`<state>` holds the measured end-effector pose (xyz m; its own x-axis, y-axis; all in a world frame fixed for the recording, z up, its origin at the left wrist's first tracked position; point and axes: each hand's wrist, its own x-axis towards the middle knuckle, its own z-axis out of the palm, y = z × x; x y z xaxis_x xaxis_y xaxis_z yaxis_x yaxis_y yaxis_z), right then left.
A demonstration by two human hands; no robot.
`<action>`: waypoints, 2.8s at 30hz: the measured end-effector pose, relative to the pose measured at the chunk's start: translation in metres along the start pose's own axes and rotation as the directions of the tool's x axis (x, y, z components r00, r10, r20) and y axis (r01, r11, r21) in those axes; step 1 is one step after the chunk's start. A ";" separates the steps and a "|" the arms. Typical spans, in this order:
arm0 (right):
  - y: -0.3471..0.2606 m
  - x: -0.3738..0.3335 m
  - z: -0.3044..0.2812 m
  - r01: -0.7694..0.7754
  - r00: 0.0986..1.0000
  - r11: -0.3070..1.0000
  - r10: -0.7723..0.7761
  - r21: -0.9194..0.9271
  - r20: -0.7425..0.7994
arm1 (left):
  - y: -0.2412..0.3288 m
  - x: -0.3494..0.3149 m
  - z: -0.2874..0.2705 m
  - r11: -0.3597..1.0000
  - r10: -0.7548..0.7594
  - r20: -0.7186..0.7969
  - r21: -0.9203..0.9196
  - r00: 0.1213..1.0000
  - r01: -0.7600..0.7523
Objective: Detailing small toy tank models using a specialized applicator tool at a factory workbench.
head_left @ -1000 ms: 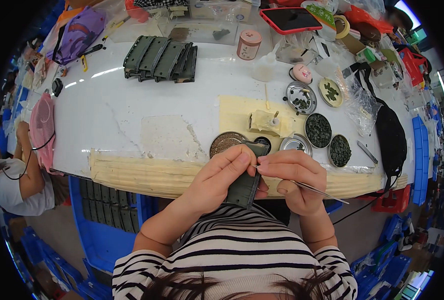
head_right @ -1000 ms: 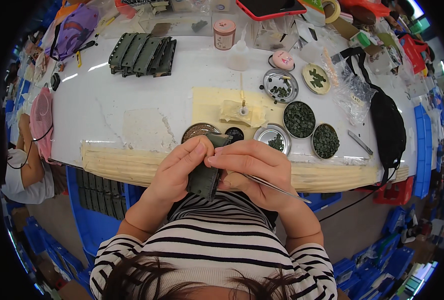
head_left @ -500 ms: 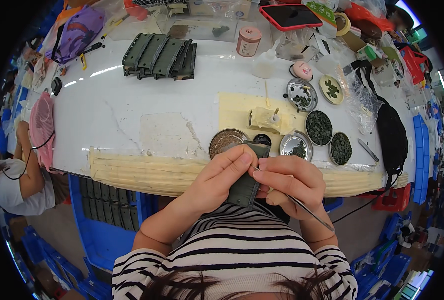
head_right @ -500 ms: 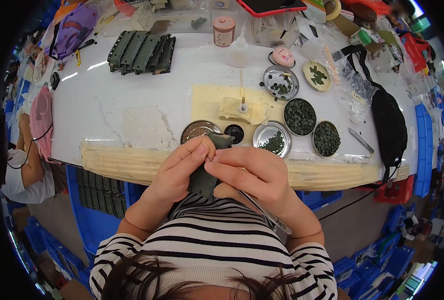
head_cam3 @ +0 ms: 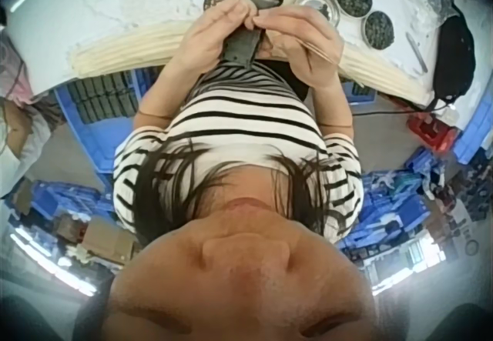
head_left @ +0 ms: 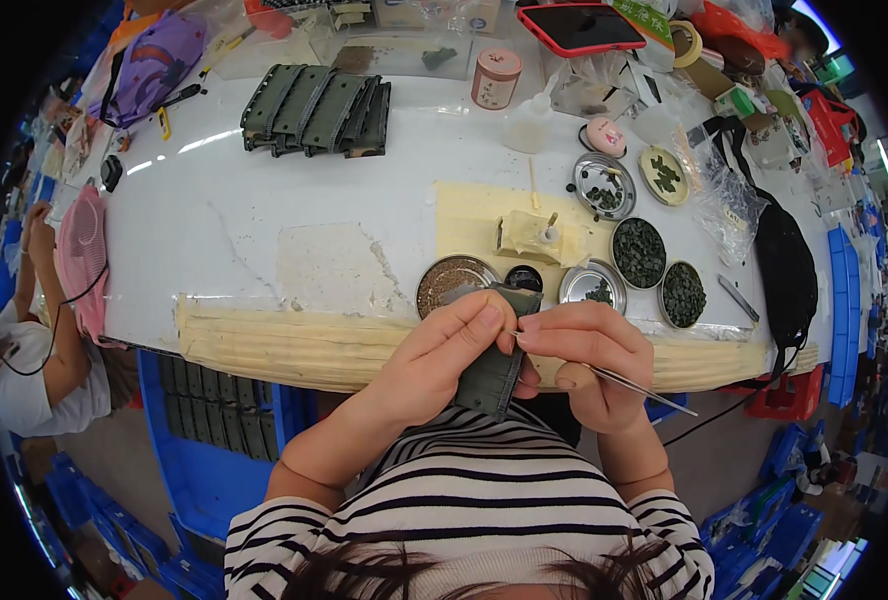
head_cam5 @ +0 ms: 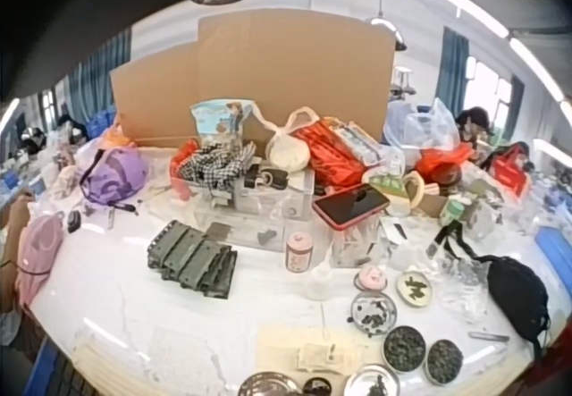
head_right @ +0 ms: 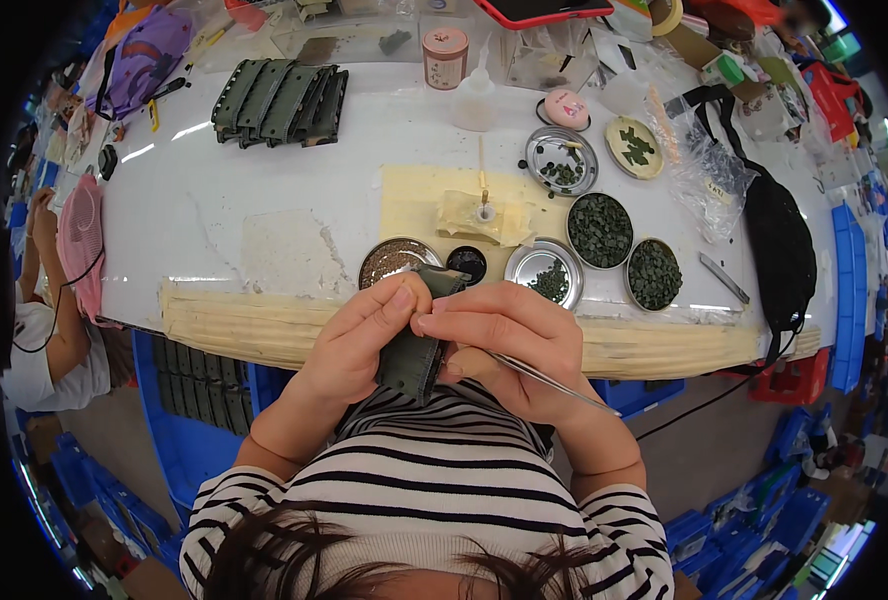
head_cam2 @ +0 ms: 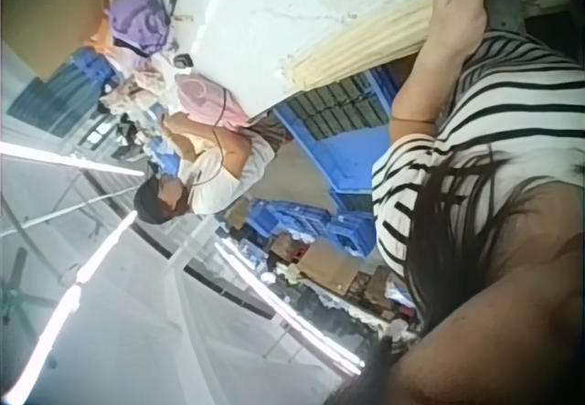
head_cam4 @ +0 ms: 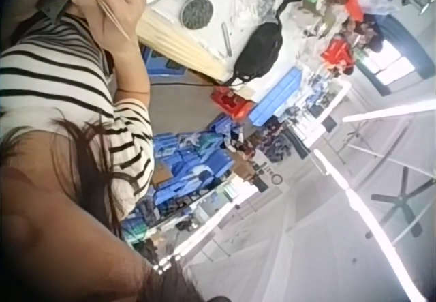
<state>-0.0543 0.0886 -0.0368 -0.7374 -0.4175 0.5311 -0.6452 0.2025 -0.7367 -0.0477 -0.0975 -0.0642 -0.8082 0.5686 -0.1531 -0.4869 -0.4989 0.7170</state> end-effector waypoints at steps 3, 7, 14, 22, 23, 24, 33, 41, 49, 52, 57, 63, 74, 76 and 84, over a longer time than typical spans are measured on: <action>0.000 0.001 0.000 -0.005 1.000 1.000 0.005 0.007 -0.001 | -0.001 0.000 -0.001 1.000 0.000 0.004 0.000 1.000 0.000; 0.000 0.001 0.001 -0.005 1.000 1.000 0.005 0.012 0.003 | -0.001 0.000 -0.002 1.000 -0.002 0.004 -0.026 1.000 0.002; 0.000 0.002 0.000 -0.001 1.000 1.000 0.001 0.008 0.018 | 0.001 0.000 -0.001 1.000 0.005 0.012 -0.022 1.000 -0.005; 0.001 -0.002 0.004 0.009 1.000 1.000 -0.009 -0.019 -0.008 | -0.001 -0.001 -0.002 1.000 0.006 0.005 0.022 1.000 -0.006; -0.001 -0.004 0.004 -0.055 0.998 0.998 0.056 0.039 -0.027 | -0.002 -0.001 -0.003 1.000 -0.004 0.013 -0.005 1.000 0.004; -0.003 -0.006 0.004 -0.117 0.992 0.988 0.122 0.098 -0.041 | -0.005 -0.002 -0.004 0.999 -0.014 0.020 -0.031 1.000 0.015; 0.030 -0.018 -0.001 -0.330 0.925 0.937 0.295 -0.118 -0.240 | 0.013 -0.010 0.001 0.976 0.212 -0.241 0.100 0.947 -0.193; 0.041 -0.017 0.008 -0.263 0.958 0.915 0.210 -0.306 -0.194 | 0.006 -0.012 -0.006 0.975 0.201 -0.311 0.158 0.929 -0.158; 0.043 -0.017 0.010 -0.255 0.961 0.908 0.199 -0.332 -0.193 | 0.006 -0.014 -0.009 0.980 0.178 -0.309 0.145 0.934 -0.139; 0.043 -0.017 0.010 -0.256 0.961 0.908 0.201 -0.331 -0.191 | 0.005 -0.015 -0.010 0.981 0.173 -0.298 0.140 0.939 -0.137; 0.032 -0.016 0.000 -0.258 0.942 0.950 0.206 -0.179 -0.265 | 0.013 -0.019 -0.002 0.979 0.176 -0.271 0.147 0.946 -0.140; 0.006 -0.008 -0.011 -0.127 0.952 0.990 0.137 0.052 -0.272 | 0.023 -0.029 -0.015 0.893 0.229 -0.155 0.426 0.961 -0.145; 0.006 0.003 0.012 -0.059 0.964 0.922 0.152 0.382 -0.217 | 0.019 -0.027 -0.022 0.935 0.269 -0.272 0.306 0.924 -0.183; 0.005 0.001 0.013 -0.069 0.960 0.907 0.174 0.415 -0.221 | 0.014 -0.022 -0.021 0.962 0.267 -0.323 0.145 0.908 -0.231; -0.001 0.006 0.020 0.034 0.968 0.935 0.057 0.353 -0.245 | 0.010 -0.015 -0.007 0.928 0.079 -0.444 -0.295 0.893 -0.229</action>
<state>-0.0544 0.0676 -0.0414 -0.7996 -0.1758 0.5742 -0.5575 -0.1380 -0.8186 -0.0432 -0.1157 -0.0595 -0.9069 0.1778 -0.3821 -0.3644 -0.7862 0.4991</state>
